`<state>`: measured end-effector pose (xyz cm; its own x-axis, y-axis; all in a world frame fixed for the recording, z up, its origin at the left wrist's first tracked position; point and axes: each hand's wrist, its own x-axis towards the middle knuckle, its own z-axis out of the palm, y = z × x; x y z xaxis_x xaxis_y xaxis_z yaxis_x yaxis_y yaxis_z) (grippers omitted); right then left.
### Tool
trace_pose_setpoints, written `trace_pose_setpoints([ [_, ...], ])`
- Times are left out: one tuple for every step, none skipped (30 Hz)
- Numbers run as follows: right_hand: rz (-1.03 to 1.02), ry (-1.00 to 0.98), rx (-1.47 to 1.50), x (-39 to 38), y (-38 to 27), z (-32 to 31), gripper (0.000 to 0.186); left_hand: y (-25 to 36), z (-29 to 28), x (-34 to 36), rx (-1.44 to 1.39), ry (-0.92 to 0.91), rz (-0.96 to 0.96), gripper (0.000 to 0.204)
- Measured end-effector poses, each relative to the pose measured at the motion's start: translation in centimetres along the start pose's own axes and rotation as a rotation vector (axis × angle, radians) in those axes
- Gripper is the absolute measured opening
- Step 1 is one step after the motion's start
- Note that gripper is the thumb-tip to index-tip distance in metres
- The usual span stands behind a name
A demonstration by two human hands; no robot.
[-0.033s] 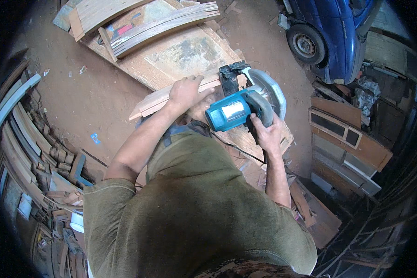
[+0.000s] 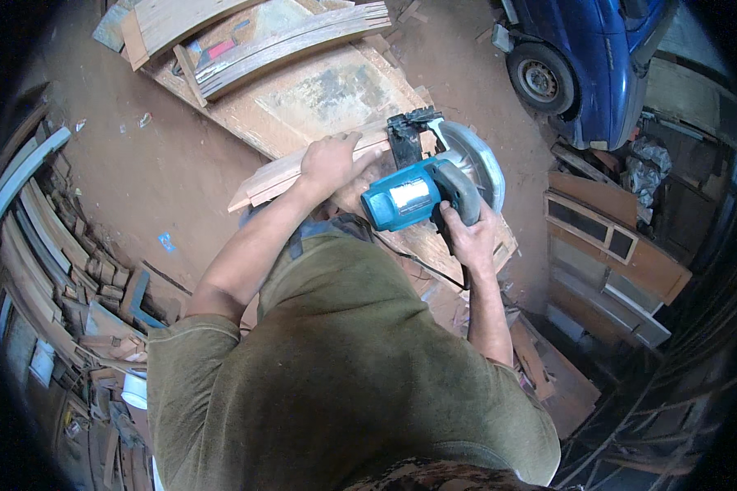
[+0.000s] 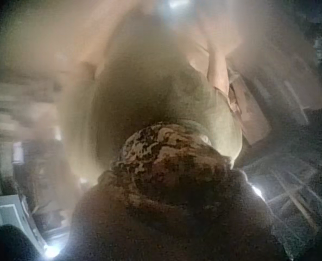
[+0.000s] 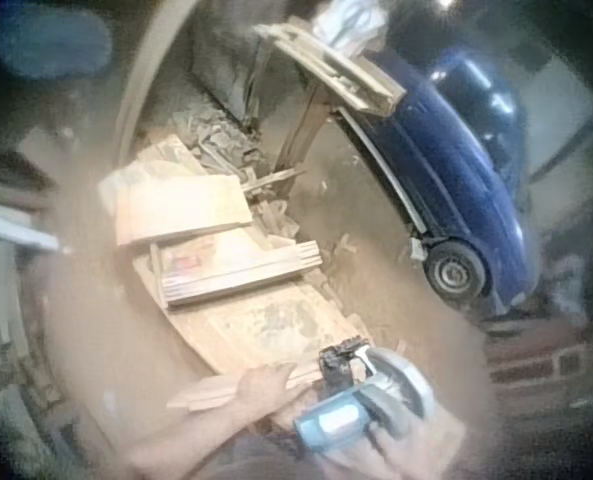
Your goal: The person uses a circular saw to cut wooden planks on a workbench. They measure and mark the wood with a tape measure and pencil, then cut the pieces to size. The person stacks the cut pieces and continues the process with additional planks.
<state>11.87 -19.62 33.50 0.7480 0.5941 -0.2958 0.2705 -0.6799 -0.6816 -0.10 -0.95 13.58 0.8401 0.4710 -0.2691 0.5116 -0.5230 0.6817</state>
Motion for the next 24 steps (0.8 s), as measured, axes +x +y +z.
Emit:
trace_pose_setpoints([
  [-0.027,-0.007,-0.029,0.2,0.0,0.4,0.028,0.0,0.0,0.5,-0.03,-0.05,-0.06,0.062],
  [0.006,-0.035,-0.001,0.4,-0.2,0.4,0.027,-0.1,0.0,0.9,-0.061,-0.101,-0.121,0.066],
  [0.039,-0.063,0.028,0.8,-0.7,0.4,0.027,-0.2,0.0,1.1,-0.055,-0.109,-0.125,0.066],
  [0.075,-0.087,0.052,1.0,-1.3,0.5,0.026,-0.3,-0.2,1.2,-0.052,-0.119,-0.124,0.066],
  [0.121,-0.1,0.036,1.1,-1.6,0.7,0.024,-0.3,-0.3,1.2,-0.049,-0.13,-0.124,0.066],
  [0.092,-0.1,0.013,1.1,-1.9,0.9,0.024,-0.3,-0.3,1.0,-0.062,-0.113,-0.115,0.064],
  [0.06,-0.099,-0.01,1.1,-2.2,1.1,0.024,-0.2,-0.3,0.9,-0.076,-0.095,-0.103,0.062],
  [0.049,-0.101,-0.015,1.2,-2.2,1.2,0.024,-0.1,-0.3,0.7,-0.089,-0.076,-0.092,0.06],
  [0.043,-0.105,-0.021,1.1,-2.3,1.4,0.024,-0.1,-0.4,0.6,-0.098,-0.078,-0.086,0.059],
  [0.052,-0.111,-0.009,1.2,-2.2,1.4,0.024,0.0,-0.8,0.6,-0.106,-0.074,-0.079,0.059],
  [0.061,-0.118,0.003,1.4,-2.2,1.4,0.025,0.1,-1.1,0.5,-0.113,-0.071,-0.072,0.058],
  [0.097,-0.123,-0.011,1.4,-2.4,1.5,0.025,0.0,-1.0,0.4,-0.114,-0.076,-0.073,0.058],
  [0.133,-0.127,-0.024,1.3,-2.8,1.5,0.026,-0.1,-1.0,0.4,-0.115,-0.083,-0.071,0.058],
  [0.17,-0.13,-0.038,1.3,-2.9,1.5,0.026,-0.1,-0.9,0.3,-0.115,-0.091,-0.068,0.058],
  [0.167,-0.14,-0.04,1.4,-2.8,1.5,0.027,-0.2,-0.8,0.3,-0.114,-0.092,-0.072,0.057],
  [0.164,-0.146,-0.04,1.5,-2.6,1.6,0.027,-0.2,-0.8,0.5,-0.109,-0.093,-0.071,0.056],
  [0.161,-0.151,-0.039,1.6,-2.4,1.5,0.028,-0.2,-0.8,0.5,-0.105,-0.095,-0.069,0.056],
  [0.141,-0.158,-0.042,1.6,-2.2,1.5,0.028,-0.2,-0.8,0.5,-0.101,-0.105,-0.066,0.055],
  [0.118,-0.165,-0.045,1.7,-2.0,1.5,0.029,-0.2,-0.8,0.6,-0.097,-0.113,-0.064,0.055],
  [0.097,-0.172,-0.047,1.7,-1.9,1.4,0.03,-0.2,-0.8,0.6,-0.092,-0.121,-0.061,0.055],
  [0.115,-0.169,-0.046,1.7,-1.9,1.4,0.031,-0.1,-0.9,0.7,-0.09,-0.133,-0.065,0.054],
  [0.131,-0.169,-0.044,1.7,-1.9,1.5,0.032,-0.1,-1.1,0.7,-0.088,-0.143,-0.073,0.054],
  [0.148,-0.169,-0.043,1.7,-1.8,1.6,0.033,-0.1,-1.1,0.7,-0.085,-0.153,-0.081,0.053],
  [0.147,-0.165,-0.035,1.8,-1.9,1.7,0.033,-0.1,-0.9,0.8,-0.078,-0.148,-0.081,0.053],
])
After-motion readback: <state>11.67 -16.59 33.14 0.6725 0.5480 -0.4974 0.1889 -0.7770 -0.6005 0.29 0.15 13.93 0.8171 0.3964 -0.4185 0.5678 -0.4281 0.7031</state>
